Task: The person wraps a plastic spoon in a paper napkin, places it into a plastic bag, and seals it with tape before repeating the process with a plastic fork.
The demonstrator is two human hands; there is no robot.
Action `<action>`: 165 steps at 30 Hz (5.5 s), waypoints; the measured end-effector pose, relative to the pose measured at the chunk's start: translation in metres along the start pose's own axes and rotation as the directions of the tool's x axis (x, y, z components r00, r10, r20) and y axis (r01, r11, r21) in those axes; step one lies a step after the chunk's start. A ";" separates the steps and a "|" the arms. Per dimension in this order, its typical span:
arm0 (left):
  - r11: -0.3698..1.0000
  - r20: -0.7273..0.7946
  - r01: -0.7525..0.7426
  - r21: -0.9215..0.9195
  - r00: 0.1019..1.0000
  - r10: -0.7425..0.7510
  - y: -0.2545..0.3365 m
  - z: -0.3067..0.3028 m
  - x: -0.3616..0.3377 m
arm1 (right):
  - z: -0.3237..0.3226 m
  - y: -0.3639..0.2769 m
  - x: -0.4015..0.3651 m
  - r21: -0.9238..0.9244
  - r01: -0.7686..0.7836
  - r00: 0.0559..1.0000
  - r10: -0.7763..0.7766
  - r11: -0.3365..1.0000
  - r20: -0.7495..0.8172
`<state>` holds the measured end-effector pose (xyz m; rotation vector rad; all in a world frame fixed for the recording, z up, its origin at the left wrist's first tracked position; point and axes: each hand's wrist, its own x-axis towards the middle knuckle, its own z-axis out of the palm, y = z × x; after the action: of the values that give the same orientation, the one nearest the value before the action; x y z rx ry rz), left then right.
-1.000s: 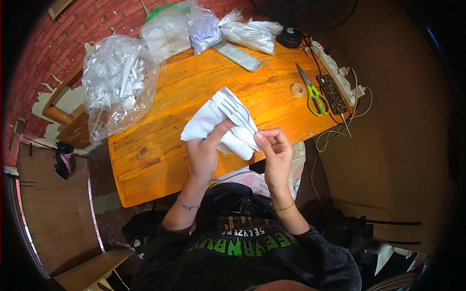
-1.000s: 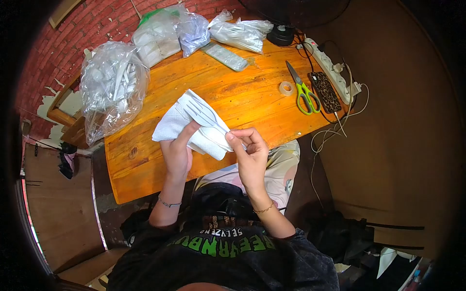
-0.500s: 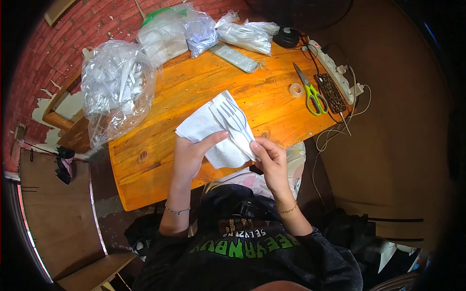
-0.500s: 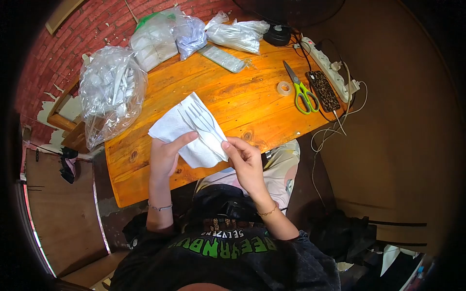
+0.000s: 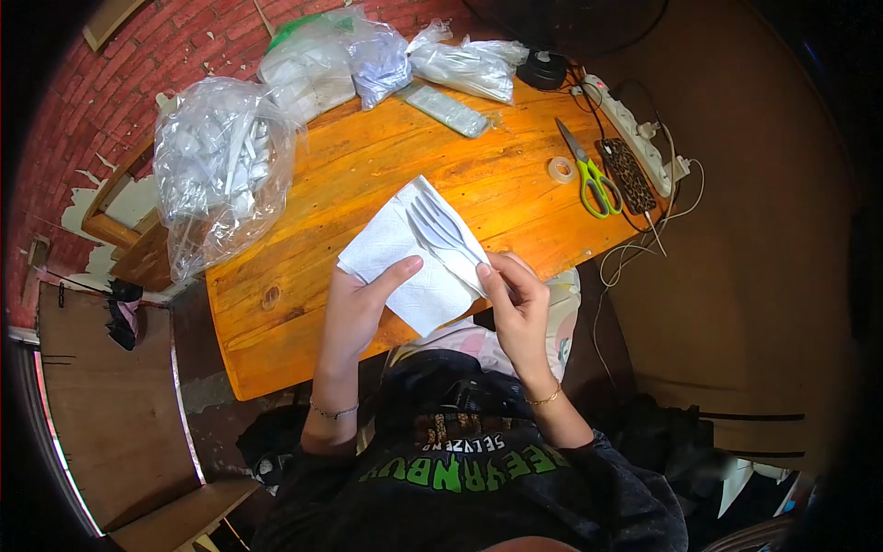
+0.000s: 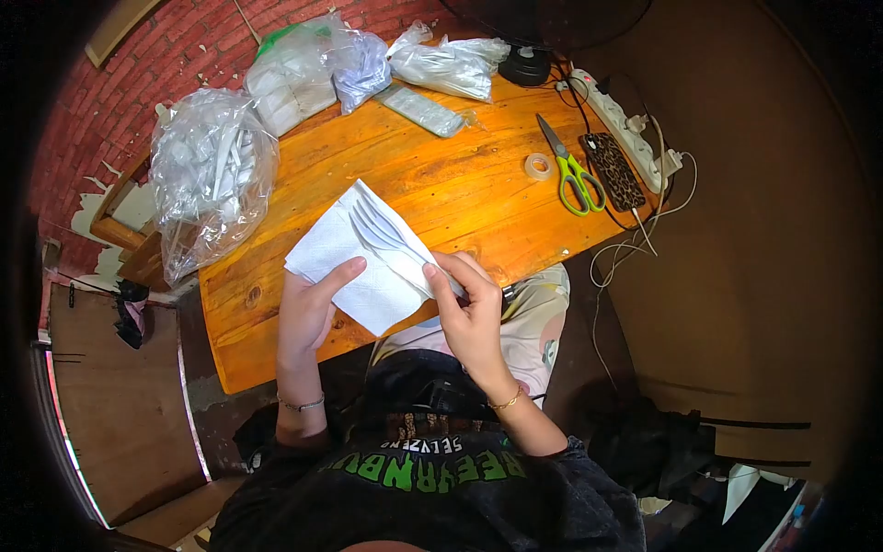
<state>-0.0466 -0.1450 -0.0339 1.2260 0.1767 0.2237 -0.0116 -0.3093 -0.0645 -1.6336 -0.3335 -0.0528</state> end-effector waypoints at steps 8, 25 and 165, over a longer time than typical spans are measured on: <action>0.999 -0.037 0.013 -0.049 0.999 -0.015 -0.007 0.000 0.000 | 0.001 0.002 0.008 -0.381 0.349 0.923 -0.384 0.856 -0.019; 0.958 0.026 0.093 -0.270 0.996 -0.089 -0.004 0.000 -0.007 | -0.013 0.012 0.016 -0.476 0.565 0.807 -0.571 0.674 0.150; 0.997 -0.018 -0.043 0.068 0.999 0.044 -0.029 0.005 -0.001 | -0.004 -0.015 0.018 -0.022 -0.163 0.948 0.163 0.986 0.275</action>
<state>-0.0439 -0.1594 -0.0597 1.2965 0.1759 0.2695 0.0028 -0.3094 -0.0449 -1.6640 -0.4090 0.3040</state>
